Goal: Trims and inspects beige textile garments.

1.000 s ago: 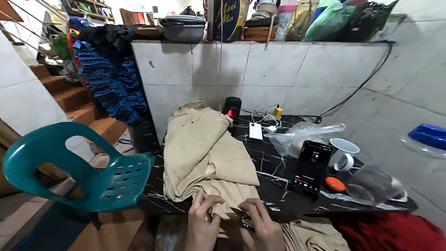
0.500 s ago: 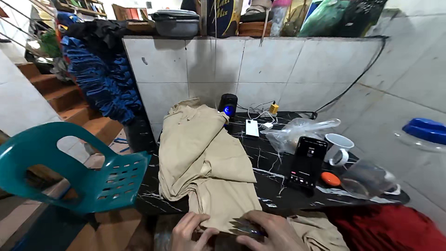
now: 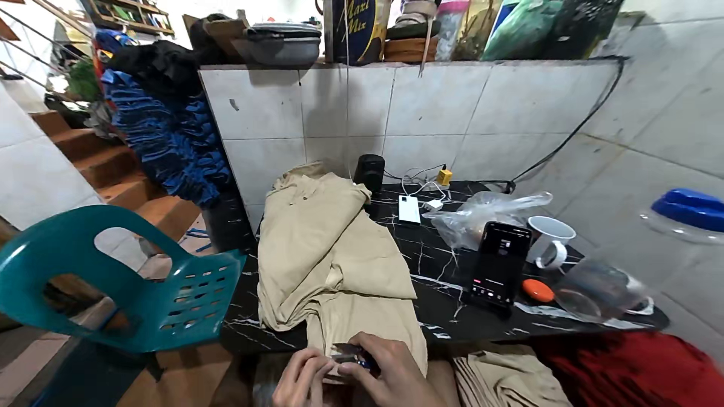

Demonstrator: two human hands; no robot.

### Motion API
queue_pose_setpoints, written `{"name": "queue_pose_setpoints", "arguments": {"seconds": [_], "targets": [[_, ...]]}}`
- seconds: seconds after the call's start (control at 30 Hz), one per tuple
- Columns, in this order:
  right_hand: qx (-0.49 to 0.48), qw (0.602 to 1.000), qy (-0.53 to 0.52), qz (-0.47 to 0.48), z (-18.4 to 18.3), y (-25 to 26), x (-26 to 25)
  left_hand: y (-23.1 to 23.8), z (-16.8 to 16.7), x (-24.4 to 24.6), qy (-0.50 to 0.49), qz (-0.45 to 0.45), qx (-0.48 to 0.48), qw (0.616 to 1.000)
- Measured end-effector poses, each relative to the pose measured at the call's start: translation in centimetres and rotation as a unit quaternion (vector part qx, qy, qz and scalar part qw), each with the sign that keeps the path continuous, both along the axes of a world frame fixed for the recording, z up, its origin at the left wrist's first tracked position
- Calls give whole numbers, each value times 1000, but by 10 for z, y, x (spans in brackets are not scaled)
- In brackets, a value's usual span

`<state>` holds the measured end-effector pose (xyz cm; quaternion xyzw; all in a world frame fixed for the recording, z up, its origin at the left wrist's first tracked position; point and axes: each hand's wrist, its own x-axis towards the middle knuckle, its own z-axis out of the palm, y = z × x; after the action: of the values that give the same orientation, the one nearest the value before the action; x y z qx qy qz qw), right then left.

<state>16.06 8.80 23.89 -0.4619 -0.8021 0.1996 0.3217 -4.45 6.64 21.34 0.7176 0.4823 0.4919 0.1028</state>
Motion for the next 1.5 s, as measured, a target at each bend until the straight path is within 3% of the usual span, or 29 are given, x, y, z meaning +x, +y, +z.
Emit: {"name": "queue_pose_setpoints", "arguments": {"seconds": [0.2,0.4,0.53,1.13,1.27,1.4,1.5], "targets": [[-22,998,-43,35,6,-3,0,-1,3,-9,-35,-13,9,999],[-3,996,-83,38,7,-3,-14,-4,-6,-11,23,-8,19,1000],[-17,994,-99,36,10,-3,-11,-3,-6,-12,7,0,35,999],[-10,997,-55,46,2,-6,-29,-3,-9,-7,21,13,46,999],[29,999,-24,-8,-1,-7,-23,-8,1,-13,23,39,67,997],[71,990,44,-109,1,-6,4,-12,14,-27,101,-123,-99,982],[129,966,95,-204,0,2,45,-9,11,-31,93,-138,-109,980]]}}
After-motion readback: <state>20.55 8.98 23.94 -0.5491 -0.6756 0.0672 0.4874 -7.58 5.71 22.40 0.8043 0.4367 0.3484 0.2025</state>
